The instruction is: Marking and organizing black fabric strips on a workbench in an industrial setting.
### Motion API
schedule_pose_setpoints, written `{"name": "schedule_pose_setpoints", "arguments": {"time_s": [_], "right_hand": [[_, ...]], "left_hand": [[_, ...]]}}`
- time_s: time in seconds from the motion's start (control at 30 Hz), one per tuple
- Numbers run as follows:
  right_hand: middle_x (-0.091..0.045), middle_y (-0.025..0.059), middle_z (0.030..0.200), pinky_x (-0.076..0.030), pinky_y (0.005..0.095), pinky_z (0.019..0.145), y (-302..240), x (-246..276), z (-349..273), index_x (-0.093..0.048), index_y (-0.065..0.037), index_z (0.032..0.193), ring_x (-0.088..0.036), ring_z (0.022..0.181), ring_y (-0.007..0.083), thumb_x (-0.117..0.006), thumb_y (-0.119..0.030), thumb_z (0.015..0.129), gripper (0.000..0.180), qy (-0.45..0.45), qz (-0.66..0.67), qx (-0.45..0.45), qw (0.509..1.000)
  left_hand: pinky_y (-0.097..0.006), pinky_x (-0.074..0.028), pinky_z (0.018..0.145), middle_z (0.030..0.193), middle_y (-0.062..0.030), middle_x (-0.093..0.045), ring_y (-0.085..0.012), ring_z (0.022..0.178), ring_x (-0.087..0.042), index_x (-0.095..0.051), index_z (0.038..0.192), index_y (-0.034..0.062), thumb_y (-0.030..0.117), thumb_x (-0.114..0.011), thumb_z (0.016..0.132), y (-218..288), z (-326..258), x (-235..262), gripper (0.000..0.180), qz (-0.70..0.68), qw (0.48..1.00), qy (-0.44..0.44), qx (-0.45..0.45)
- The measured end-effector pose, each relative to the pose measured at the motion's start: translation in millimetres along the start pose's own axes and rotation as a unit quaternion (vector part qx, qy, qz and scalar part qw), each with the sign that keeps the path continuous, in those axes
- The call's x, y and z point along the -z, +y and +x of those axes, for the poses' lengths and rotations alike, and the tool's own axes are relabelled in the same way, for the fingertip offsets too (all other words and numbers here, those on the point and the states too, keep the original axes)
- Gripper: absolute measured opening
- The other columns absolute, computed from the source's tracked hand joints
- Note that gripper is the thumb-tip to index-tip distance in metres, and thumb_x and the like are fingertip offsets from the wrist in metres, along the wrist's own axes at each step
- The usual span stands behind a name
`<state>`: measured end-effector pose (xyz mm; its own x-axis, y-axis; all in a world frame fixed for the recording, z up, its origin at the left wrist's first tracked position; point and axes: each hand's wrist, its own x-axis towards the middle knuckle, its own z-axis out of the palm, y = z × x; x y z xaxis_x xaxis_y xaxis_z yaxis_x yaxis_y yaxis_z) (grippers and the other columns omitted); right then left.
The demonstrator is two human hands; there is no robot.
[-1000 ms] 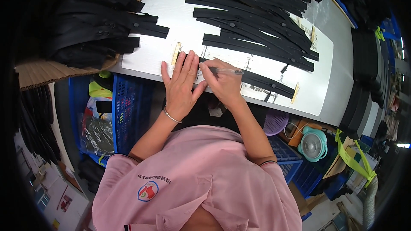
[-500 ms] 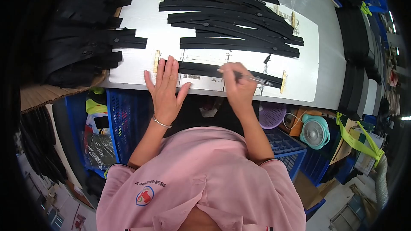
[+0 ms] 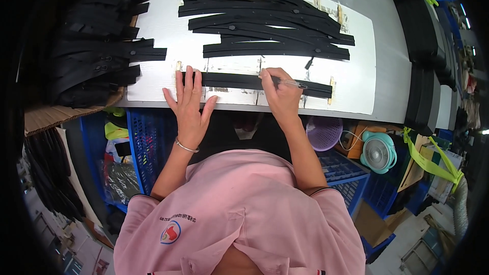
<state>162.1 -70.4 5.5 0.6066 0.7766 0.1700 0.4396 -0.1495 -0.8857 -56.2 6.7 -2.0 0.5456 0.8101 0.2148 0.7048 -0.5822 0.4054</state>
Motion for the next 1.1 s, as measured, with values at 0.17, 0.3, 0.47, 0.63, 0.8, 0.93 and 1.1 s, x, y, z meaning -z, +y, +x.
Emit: {"name": "schedule_pose_setpoints", "arguments": {"time_s": [0.17, 0.3, 0.47, 0.63, 0.8, 0.93, 1.1], "right_hand": [[-0.074, 0.0076, 0.081, -0.049, 0.0242, 0.062, 2.7, 0.2, -1.2, -0.074, 0.005, 0.094, -0.064, 0.068, 0.0098, -0.066, -0.012, 0.1, 0.02, -0.005, -0.026, 0.009, 1.0], [-0.073, 0.0087, 0.086, -0.051, 0.0283, 0.062, 4.0, -0.1, -1.3, -0.073, 0.001, 0.091, -0.068, 0.068, 0.0162, -0.069, -0.013, 0.095, 0.016, -0.001, -0.025, 0.006, 1.0], [-0.073, 0.0079, 0.079, -0.05, 0.0295, 0.058, 4.4, 5.3, -2.3, -0.072, 0.001, 0.085, -0.067, 0.062, 0.0174, -0.069, -0.012, 0.094, 0.016, -0.01, 0.011, 0.03, 0.999], [-0.071, 0.0078, 0.07, -0.046, 0.0322, 0.052, 6.5, 5.5, 0.2, -0.071, 0.001, 0.076, -0.064, 0.053, 0.0198, -0.07, -0.01, 0.092, 0.02, -0.032, -0.026, 0.102, 0.994], [-0.071, 0.0077, 0.074, -0.049, 0.028, 0.059, 6.2, 10.6, -0.8, -0.07, 0.003, 0.081, -0.065, 0.064, 0.0136, -0.065, -0.002, 0.092, 0.013, -0.081, -0.031, 0.099, 0.991], [-0.071, 0.0066, 0.074, -0.048, 0.0266, 0.059, 0.0, 30.4, -9.1, -0.071, 0.002, 0.081, -0.063, 0.065, 0.0114, -0.065, -0.007, 0.094, 0.016, -0.034, 0.147, -0.003, 0.989], [-0.072, 0.0056, 0.08, -0.048, 0.0237, 0.063, 15.8, 86.3, 2.4, -0.073, 0.003, 0.085, -0.062, 0.069, 0.0088, -0.062, -0.008, 0.098, 0.02, 0.105, 0.115, -0.054, 0.986]], "left_hand": [[-0.05, -0.027, 0.121, 0.148, -0.0158, -0.056, -0.0355, 0.139, -0.049, -0.061, 0.14, 0.0049, 0.016, -0.074, 0.091, 34.4, 12.6, -10.1, 0.052, -0.202, 0.977, 0.047, -0.058], [-0.043, -0.041, 0.102, 0.117, -0.0083, -0.069, -0.0291, 0.109, -0.061, -0.073, 0.112, 0.0062, 0.009, -0.077, 0.084, 56.7, 30.2, -26.5, 0.028, -0.235, 0.966, 0.069, -0.085], [-0.038, -0.042, 0.087, 0.104, -0.0031, -0.069, -0.024, 0.097, -0.061, -0.074, 0.096, 0.0083, 0.005, -0.077, 0.081, 58.7, 36.4, -31.8, 0.015, -0.218, 0.969, 0.081, -0.081], [-0.038, -0.042, 0.089, 0.105, -0.0031, -0.069, -0.0239, 0.098, -0.061, -0.074, 0.095, 0.0088, 0.006, -0.078, 0.081, 58.5, 35.3, -33.6, 0.015, -0.208, 0.972, 0.082, -0.077], [-0.038, -0.042, 0.091, 0.106, -0.0033, -0.07, -0.0238, 0.1, -0.062, -0.074, 0.095, 0.0087, 0.006, -0.079, 0.08, 57.9, 36.0, -33.2, 0.016, -0.21, 0.971, 0.078, -0.089], [-0.038, -0.041, 0.091, 0.106, -0.0029, -0.07, -0.0236, 0.101, -0.062, -0.074, 0.095, 0.0089, 0.006, -0.079, 0.081, 58.5, 36.4, -32.0, 0.015, -0.196, 0.973, 0.077, -0.094], [-0.037, -0.042, 0.092, 0.107, -0.0031, -0.07, -0.0235, 0.101, -0.062, -0.073, 0.095, 0.0091, 0.006, -0.079, 0.082, 59.3, 35.2, -31.4, 0.014, -0.185, 0.977, 0.069, -0.086]]}}
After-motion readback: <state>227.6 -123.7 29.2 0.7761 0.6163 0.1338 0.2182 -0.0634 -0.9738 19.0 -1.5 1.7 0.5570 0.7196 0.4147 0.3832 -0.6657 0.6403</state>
